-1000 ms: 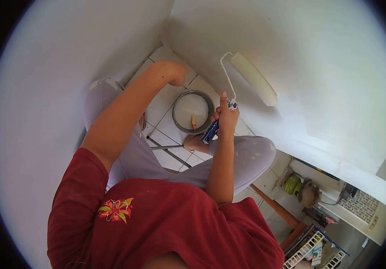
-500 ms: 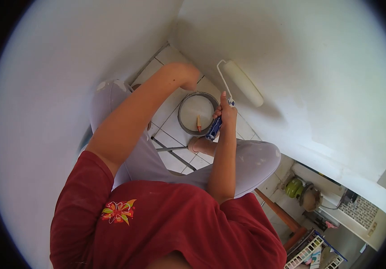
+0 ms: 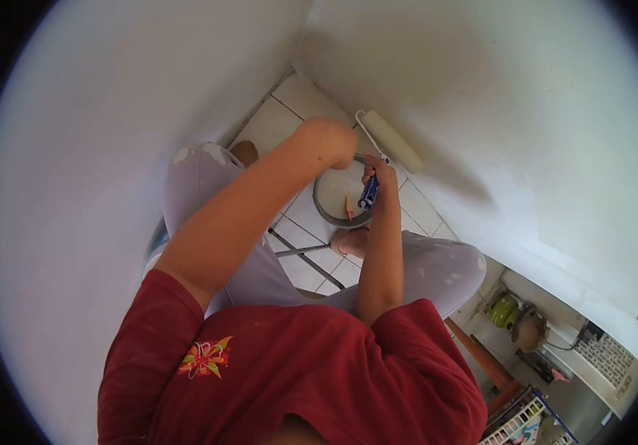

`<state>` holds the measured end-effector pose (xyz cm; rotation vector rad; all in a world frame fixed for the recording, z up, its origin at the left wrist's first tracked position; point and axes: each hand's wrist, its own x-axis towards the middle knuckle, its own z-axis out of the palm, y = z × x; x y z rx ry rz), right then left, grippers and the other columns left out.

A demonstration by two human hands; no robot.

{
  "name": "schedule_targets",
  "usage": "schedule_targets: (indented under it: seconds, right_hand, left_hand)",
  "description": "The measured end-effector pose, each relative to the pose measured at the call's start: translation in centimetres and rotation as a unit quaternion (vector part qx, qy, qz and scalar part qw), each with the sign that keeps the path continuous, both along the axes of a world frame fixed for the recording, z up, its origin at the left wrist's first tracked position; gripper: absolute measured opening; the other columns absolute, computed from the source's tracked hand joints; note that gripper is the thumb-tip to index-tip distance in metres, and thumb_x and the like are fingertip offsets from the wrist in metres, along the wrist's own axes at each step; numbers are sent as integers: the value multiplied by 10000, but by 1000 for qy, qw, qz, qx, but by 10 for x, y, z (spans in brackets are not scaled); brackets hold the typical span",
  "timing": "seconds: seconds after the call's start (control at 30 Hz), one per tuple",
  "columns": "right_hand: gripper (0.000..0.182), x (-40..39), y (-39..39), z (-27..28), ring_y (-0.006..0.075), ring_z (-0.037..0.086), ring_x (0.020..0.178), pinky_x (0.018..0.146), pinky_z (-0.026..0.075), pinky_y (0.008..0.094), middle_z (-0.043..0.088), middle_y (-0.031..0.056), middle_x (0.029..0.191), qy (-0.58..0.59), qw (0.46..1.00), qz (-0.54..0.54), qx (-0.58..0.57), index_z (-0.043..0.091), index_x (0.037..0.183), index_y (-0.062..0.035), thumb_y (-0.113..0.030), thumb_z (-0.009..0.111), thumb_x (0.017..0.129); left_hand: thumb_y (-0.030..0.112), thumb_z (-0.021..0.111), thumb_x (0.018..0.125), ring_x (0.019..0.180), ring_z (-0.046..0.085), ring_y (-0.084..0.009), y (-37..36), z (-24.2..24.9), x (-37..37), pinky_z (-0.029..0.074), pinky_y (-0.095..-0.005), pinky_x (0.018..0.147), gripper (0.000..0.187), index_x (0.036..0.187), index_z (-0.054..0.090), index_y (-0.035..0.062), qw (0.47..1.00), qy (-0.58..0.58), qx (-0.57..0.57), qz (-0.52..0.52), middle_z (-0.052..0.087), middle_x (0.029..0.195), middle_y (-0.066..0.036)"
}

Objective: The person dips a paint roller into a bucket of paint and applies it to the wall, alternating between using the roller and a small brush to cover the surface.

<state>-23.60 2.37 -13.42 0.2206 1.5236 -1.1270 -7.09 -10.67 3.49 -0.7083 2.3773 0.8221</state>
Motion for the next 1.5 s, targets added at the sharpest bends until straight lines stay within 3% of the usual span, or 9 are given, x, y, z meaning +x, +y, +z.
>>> schedule_targets:
  seconds: [0.1, 0.17, 0.53, 0.67, 0.87, 0.97, 1.17, 1.37, 1.5]
  right_hand:
    - [162, -7, -4, -32, 45, 371, 389, 369, 316, 203, 436, -50, 509, 47, 998, -18, 24, 541, 699, -87, -160, 643, 802]
    - [133, -45, 8, -116, 45, 360, 388, 376, 304, 206, 432, -56, 509, 34, 993, 111, -28, 564, 742, -88, -180, 603, 830]
    - [137, 3, -25, -21, 51, 372, 390, 373, 285, 228, 434, -50, 489, 52, 994, 68, 65, 549, 767, -107, -210, 596, 845]
    - [229, -37, -11, -125, 54, 363, 369, 348, 282, 217, 428, -45, 480, -80, 996, 39, -2, 466, 682, -147, -211, 624, 835]
    - [313, -8, -26, -63, 59, 356, 361, 343, 312, 200, 407, -45, 463, 13, 995, 36, 87, 415, 615, -149, -201, 641, 825]
    - [331, -48, -13, -157, 63, 354, 360, 347, 319, 208, 393, -47, 457, -88, 994, 60, -15, 413, 594, -150, -211, 642, 824]
    - [308, -59, -6, -171, 75, 356, 360, 353, 331, 222, 386, -50, 454, -69, 995, 72, -15, 428, 612, -146, -214, 643, 822]
    - [347, -11, 5, 4, 45, 349, 357, 346, 314, 192, 390, -53, 469, 6, 999, 49, 4, 417, 619, -147, -286, 680, 799]
    - [367, 2, 21, 78, 7, 348, 356, 308, 297, 147, 433, -21, 529, 16, 1000, -13, -7, 427, 670, -123, -376, 654, 809]
  left_hand:
    - [156, 570, 735, 883, 632, -235, 13, 2, -5, 501, -366, 736, 232, 927, 678, 82, 1000, 26, -2, 11, 653, 963, -104]
    - [161, 582, 735, 882, 634, -226, 20, 6, -9, 501, -355, 733, 225, 926, 677, 91, 999, 40, 6, 8, 655, 954, -96]
    - [438, 705, 696, 801, 642, -192, 29, 0, -14, 493, -330, 704, 476, 976, 623, 62, 995, -32, 14, -95, 662, 847, -39]
    - [424, 708, 697, 785, 642, -191, 26, 6, -14, 484, -328, 695, 442, 942, 636, 63, 996, -40, 24, -73, 661, 838, -46]
    - [382, 699, 699, 797, 639, -188, 30, 0, -11, 473, -329, 701, 366, 888, 656, 72, 998, -29, 8, -63, 657, 833, -47]
    - [334, 683, 711, 825, 634, -184, 27, 2, -6, 468, -330, 703, 302, 875, 663, 81, 996, -23, -9, -84, 657, 865, -43]
    - [290, 670, 723, 846, 633, -176, 26, -3, 0, 465, -323, 690, 267, 898, 672, 89, 999, 3, -4, -53, 657, 928, -34]
    - [308, 671, 729, 915, 621, -168, 33, -1, -4, 467, -305, 748, 386, 1059, 636, 110, 987, -69, 61, -129, 632, 1060, -28]
    - [256, 674, 723, 860, 614, -256, 87, -42, -5, 438, -423, 784, 443, 1134, 575, 122, 970, -122, 92, -190, 627, 1022, -53]
